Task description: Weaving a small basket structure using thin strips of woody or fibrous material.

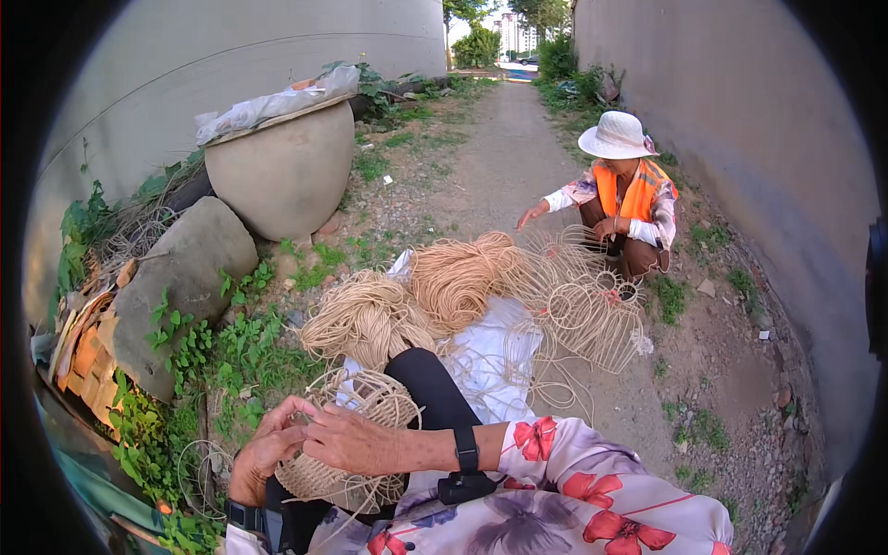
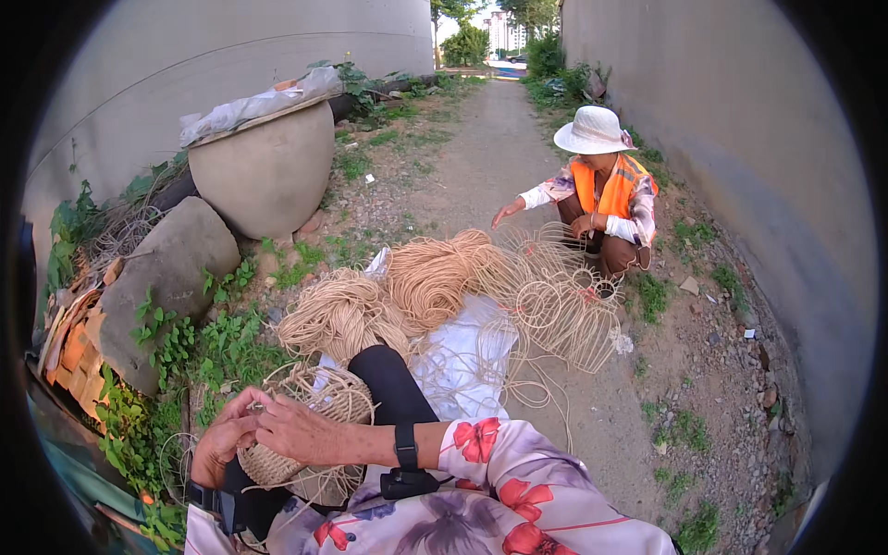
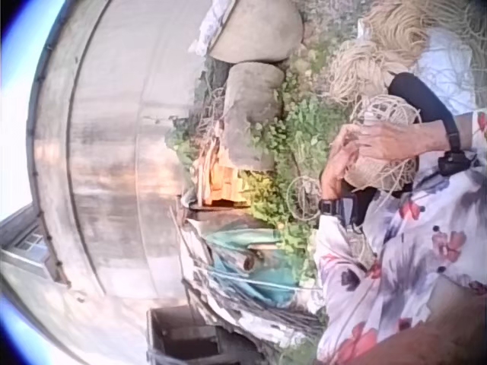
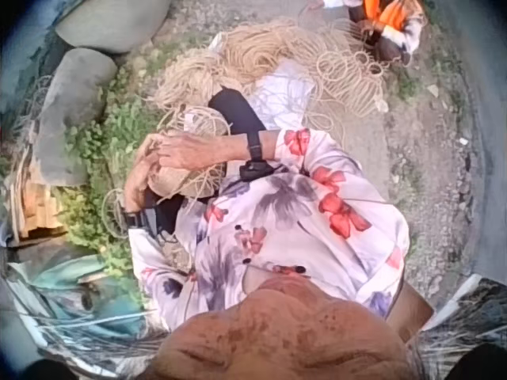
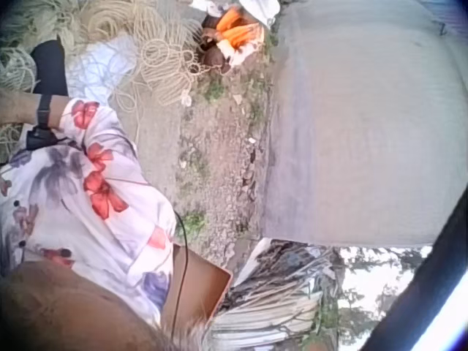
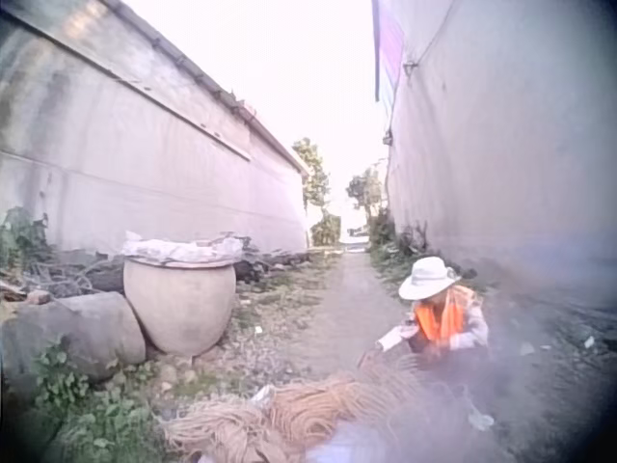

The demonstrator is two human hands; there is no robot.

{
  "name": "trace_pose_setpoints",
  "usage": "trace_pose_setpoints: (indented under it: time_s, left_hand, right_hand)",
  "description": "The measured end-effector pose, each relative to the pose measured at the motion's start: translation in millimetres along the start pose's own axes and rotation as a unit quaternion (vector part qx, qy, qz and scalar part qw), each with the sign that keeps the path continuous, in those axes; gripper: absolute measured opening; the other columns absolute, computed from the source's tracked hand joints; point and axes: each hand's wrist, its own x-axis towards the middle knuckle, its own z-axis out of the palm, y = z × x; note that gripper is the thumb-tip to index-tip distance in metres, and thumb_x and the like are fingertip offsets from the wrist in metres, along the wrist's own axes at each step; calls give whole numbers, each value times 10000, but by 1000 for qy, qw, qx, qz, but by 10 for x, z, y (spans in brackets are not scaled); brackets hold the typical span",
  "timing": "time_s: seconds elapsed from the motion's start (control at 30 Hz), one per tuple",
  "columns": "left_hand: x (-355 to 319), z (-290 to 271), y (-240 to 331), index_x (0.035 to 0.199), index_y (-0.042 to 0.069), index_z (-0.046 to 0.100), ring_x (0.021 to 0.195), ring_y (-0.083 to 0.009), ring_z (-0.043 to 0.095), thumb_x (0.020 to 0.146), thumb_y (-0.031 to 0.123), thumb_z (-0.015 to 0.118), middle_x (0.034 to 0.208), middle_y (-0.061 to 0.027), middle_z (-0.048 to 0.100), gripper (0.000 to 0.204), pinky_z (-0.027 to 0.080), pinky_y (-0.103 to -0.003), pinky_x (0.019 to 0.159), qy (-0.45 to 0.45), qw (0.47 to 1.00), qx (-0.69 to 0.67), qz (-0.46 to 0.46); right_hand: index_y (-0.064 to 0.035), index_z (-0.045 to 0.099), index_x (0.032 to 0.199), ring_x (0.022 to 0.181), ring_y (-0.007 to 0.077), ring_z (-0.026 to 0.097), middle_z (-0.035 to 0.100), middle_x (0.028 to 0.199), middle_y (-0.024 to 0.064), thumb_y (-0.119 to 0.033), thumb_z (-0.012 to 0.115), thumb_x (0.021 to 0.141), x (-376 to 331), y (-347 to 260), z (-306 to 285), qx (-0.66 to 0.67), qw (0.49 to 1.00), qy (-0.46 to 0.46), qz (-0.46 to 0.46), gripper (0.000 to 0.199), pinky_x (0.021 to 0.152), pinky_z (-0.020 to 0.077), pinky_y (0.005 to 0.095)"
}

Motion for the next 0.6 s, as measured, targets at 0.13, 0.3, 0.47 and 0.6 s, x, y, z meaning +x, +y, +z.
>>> trace_pose_setpoints:
  time_s: [0.13,0.3,0.47,0.6]
  left_hand:
    - [-30,1,-32,1090,48,552,505,-25,367,858,3,548,643,58,471,236,246,-194,441,29,999,11,5]
    - [-293,101,-294,894,-4,660,729,-144,587,854,56,595,808,-27,608,98,469,-282,669,125,954,217,167]
    - [-412,371,-419,865,-7,641,733,-184,609,920,242,598,789,-61,623,259,486,-317,700,259,800,389,377]
    - [-580,103,-628,641,64,495,423,-112,402,1005,390,493,530,13,448,489,308,-243,429,252,953,86,144]
  right_hand:
    - [-53,516,857,898,252,521,513,871,81,-122,574,791,-18,51,117,14,1000,-6,11,112,749,438,380]
    - [-20,496,854,758,294,522,478,802,121,-113,620,864,206,-85,-17,171,976,95,95,155,686,428,397]
    - [-20,506,907,782,298,559,531,838,133,-148,649,841,299,-79,-54,242,958,77,136,204,707,442,406]
    - [-38,565,1084,824,213,627,600,859,101,-244,650,897,91,234,-416,294,915,74,266,291,736,493,347]
